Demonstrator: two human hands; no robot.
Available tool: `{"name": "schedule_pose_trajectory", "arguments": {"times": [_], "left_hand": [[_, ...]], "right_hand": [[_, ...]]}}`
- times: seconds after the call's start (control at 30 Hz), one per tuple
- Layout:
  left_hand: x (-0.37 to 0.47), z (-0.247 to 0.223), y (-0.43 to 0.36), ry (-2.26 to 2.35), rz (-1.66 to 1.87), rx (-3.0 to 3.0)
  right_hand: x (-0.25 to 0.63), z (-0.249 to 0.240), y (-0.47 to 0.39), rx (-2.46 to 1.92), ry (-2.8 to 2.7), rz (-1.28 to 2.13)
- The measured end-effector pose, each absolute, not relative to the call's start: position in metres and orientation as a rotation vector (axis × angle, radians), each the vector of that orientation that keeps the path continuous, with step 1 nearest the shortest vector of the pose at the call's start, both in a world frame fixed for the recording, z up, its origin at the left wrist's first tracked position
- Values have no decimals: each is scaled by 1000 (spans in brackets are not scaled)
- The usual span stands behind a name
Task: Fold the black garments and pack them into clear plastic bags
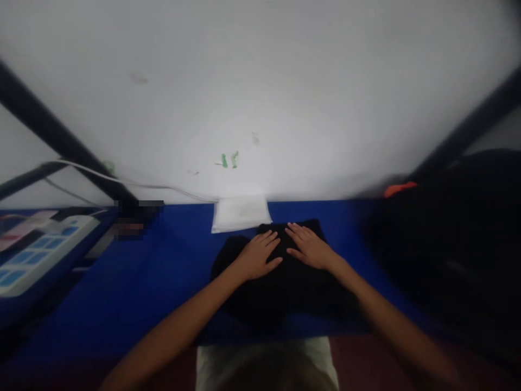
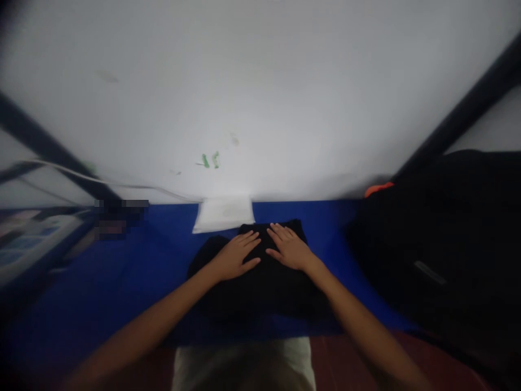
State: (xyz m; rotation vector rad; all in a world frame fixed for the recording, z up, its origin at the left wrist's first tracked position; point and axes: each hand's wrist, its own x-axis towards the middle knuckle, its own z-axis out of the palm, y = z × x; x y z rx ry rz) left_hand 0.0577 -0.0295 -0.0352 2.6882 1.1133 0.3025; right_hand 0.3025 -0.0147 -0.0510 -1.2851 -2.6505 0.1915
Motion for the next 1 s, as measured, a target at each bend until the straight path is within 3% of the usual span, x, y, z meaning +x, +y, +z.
{"name": "schedule_pose_trajectory", "arguments": {"times": [0.2, 0.43, 0.63, 1.0], "left_hand": [[49, -9, -52, 1027, 362, 2754], [-15, 9, -119, 905, 472, 2610], [-52, -9, -139, 933, 435, 2616], [-61, 9, -126, 936, 537, 2352]], "right_hand": [[312, -24, -26, -1318, -2536, 494], [344, 12, -114, -1235, -2415, 1016], [370, 0, -157, -1412, -2233, 1035], [379, 11, -144, -1484, -1947, 1071]]}}
